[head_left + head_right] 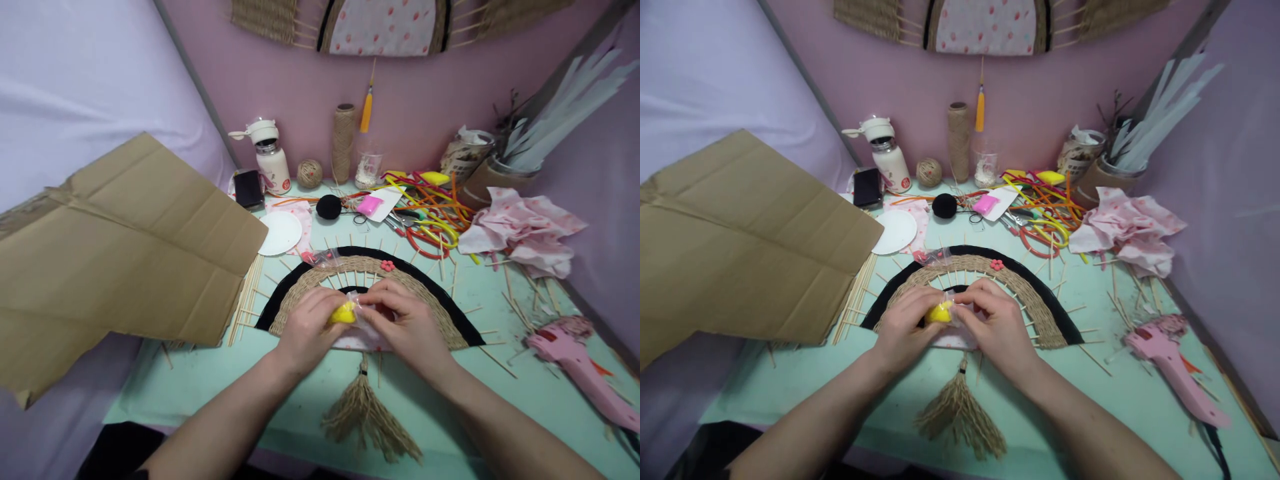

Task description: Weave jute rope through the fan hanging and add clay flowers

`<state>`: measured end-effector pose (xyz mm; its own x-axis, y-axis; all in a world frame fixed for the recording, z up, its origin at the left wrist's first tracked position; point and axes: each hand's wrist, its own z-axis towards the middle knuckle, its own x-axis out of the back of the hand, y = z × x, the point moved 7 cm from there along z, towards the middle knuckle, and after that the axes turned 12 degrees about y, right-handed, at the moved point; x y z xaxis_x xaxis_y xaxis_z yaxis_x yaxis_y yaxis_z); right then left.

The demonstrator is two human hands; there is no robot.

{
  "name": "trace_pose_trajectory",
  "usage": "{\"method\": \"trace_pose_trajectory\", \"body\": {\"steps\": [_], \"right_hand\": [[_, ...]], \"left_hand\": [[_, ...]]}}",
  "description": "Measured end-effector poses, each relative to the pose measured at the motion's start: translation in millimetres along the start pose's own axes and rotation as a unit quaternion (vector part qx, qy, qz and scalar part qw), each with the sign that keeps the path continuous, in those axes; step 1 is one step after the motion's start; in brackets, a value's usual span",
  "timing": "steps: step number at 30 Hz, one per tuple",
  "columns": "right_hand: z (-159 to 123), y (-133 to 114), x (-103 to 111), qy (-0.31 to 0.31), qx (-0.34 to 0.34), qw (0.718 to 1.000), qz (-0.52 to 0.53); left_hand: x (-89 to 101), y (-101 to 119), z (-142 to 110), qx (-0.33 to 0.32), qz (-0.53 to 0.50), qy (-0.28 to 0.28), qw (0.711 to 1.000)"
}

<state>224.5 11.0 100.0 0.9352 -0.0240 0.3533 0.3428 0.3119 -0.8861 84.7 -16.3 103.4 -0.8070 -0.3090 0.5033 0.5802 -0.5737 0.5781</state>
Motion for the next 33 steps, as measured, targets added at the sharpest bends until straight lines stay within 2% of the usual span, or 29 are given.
{"method": "trace_pose_trajectory", "body": {"steps": [8,16,22,27,30,33], "right_hand": [[0.3,-1.1,-7.3,-0.047,0.015,0.999,-0.014],[-1.9,-4.5,-8.1,-0.044,0.053,0.998,-0.009],[-2.3,-1.6,-10.7,-0.049,0.058,0.995,-0.063],[-4.0,-1.5,-10.8,-0.026,0.063,0.993,-0.092],[-4.1,-0.6,-9.8,-0.013,0.047,0.994,-0.097],[-1.4,8.6,-7.3,-0.015,-0.043,0.998,-0.038]], "left_hand": [[1.1,1.4,1.1,-0.010,0.010,-0.001,1.000],[1.0,3.0,2.4,-0.016,0.021,-0.002,1.000],[-0.6,1.5,1.2,-0.001,0.023,-0.016,1.000],[-3.6,2.2,-0.4,0.005,0.018,-0.024,1.000],[-5.8,3.0,-1.2,0.004,0.012,-0.032,0.999],[-6.8,2.3,-2.0,0.006,0.005,-0.041,0.999]]}}
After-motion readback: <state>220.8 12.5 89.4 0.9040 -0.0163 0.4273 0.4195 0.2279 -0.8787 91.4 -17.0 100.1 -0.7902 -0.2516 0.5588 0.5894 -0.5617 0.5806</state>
